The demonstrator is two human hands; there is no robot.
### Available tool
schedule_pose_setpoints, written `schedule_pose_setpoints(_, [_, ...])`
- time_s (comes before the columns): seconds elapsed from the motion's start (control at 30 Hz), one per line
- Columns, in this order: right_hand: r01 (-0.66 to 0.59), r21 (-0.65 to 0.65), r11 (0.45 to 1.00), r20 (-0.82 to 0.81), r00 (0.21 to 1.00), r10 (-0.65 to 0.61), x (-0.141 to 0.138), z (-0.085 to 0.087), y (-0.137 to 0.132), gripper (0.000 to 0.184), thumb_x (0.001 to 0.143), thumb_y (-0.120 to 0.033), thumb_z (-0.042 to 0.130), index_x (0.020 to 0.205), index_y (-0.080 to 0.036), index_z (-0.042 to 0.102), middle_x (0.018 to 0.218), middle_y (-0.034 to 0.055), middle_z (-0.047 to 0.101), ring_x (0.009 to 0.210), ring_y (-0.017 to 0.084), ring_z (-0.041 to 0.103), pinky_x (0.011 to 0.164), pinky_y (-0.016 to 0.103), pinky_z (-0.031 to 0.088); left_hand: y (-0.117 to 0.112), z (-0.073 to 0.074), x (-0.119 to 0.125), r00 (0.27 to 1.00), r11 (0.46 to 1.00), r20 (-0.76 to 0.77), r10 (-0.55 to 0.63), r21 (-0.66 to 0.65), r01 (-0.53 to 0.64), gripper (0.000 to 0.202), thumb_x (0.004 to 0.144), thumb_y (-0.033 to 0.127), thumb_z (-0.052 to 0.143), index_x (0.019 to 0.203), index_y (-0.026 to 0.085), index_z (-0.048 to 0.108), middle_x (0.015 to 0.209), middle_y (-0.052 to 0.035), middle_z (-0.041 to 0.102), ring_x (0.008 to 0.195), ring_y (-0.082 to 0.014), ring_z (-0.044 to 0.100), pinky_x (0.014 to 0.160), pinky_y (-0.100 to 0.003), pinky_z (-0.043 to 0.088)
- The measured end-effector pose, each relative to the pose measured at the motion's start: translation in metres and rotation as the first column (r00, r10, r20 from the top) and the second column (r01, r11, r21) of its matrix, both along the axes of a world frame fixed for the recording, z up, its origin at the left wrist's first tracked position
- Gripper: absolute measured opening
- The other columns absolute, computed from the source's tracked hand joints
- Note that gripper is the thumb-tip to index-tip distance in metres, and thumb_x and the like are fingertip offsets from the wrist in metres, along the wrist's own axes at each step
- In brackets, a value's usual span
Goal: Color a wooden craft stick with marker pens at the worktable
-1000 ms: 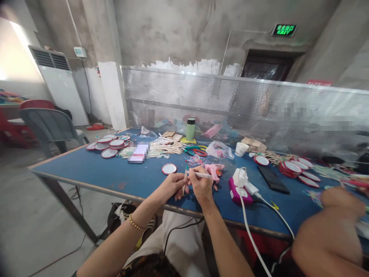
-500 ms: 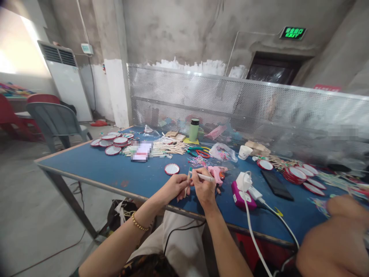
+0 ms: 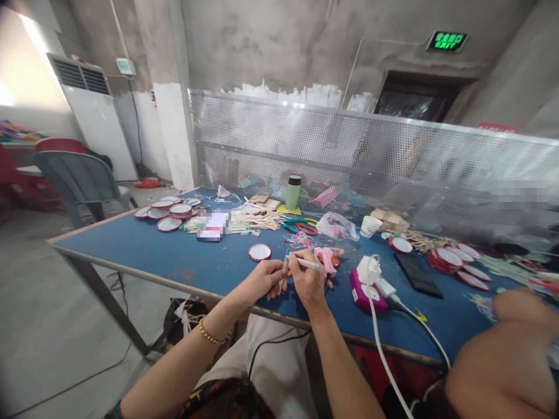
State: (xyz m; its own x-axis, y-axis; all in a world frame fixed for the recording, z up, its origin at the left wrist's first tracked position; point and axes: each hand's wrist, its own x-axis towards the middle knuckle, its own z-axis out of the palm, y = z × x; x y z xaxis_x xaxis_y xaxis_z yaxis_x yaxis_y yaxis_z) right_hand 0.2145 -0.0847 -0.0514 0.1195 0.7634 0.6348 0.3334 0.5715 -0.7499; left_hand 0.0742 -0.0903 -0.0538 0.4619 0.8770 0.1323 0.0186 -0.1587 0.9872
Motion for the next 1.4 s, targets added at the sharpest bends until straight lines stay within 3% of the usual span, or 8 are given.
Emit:
schedule_pose_setpoints(0.37, [-0.006, 0.008, 1.0, -0.001, 1.0, 0.006, -0.001, 0.0039, -0.0015, 0.04, 0.084, -0.06, 0.064, 0.07, -0.022, 0.059, 0.054, -0.0011, 0.064, 0.042, 0.016, 0.062, 0.044, 0.026, 0.05, 0.0019, -0.0021, -0.0005, 1.0, 1.0, -0.013, 0.002, 0.006, -0.002, 0.042, 0.084, 0.056, 0.057, 0.067, 0.017, 0.052, 0.047, 0.0039, 0.05, 0.035, -0.0058, 0.043, 0.035, -0.016, 0.033])
schedule_pose_setpoints(0.93, [-0.004, 0.012, 1.0, 0.049, 0.999, 0.004, 0.0007, 0.0005, -0.0008, 0.031, 0.085, -0.045, 0.063, 0.063, -0.024, 0.057, 0.052, -0.0014, 0.06, 0.046, 0.016, 0.057, 0.044, 0.026, 0.047, -0.0006, 0.0025, 0.0007, 0.999, 0.999, 0.007, 0.032, -0.039, -0.032, 0.027, 0.084, 0.04, 0.057, 0.072, 0.017, 0.053, 0.056, 0.0022, 0.058, 0.036, -0.0057, 0.045, 0.035, -0.016, 0.036])
schedule_pose_setpoints(1.27, [0.003, 0.003, 1.0, -0.008, 1.0, -0.003, -0.0016, 0.0033, -0.0011, 0.034, 0.086, -0.053, 0.064, 0.072, -0.022, 0.06, 0.055, -0.0009, 0.064, 0.043, 0.017, 0.063, 0.045, 0.027, 0.05, 0.0012, -0.0009, 0.0005, 0.998, 0.999, -0.038, 0.043, 0.007, -0.043, 0.041, 0.087, 0.051, 0.053, 0.064, 0.017, 0.053, 0.046, 0.0036, 0.049, 0.033, -0.0063, 0.041, 0.034, -0.017, 0.033])
schedule_pose_setpoints(1.4, [-0.008, 0.002, 1.0, -0.02, 1.0, 0.008, -0.0016, 0.0035, -0.0017, 0.035, 0.085, -0.054, 0.066, 0.071, -0.022, 0.06, 0.054, -0.0009, 0.064, 0.043, 0.016, 0.063, 0.044, 0.027, 0.05, 0.0017, -0.0021, 0.001, 0.998, 0.999, -0.032, 0.045, -0.003, -0.046, 0.04, 0.087, 0.051, 0.054, 0.066, 0.017, 0.053, 0.049, 0.0027, 0.053, 0.034, -0.0064, 0.042, 0.034, -0.018, 0.034])
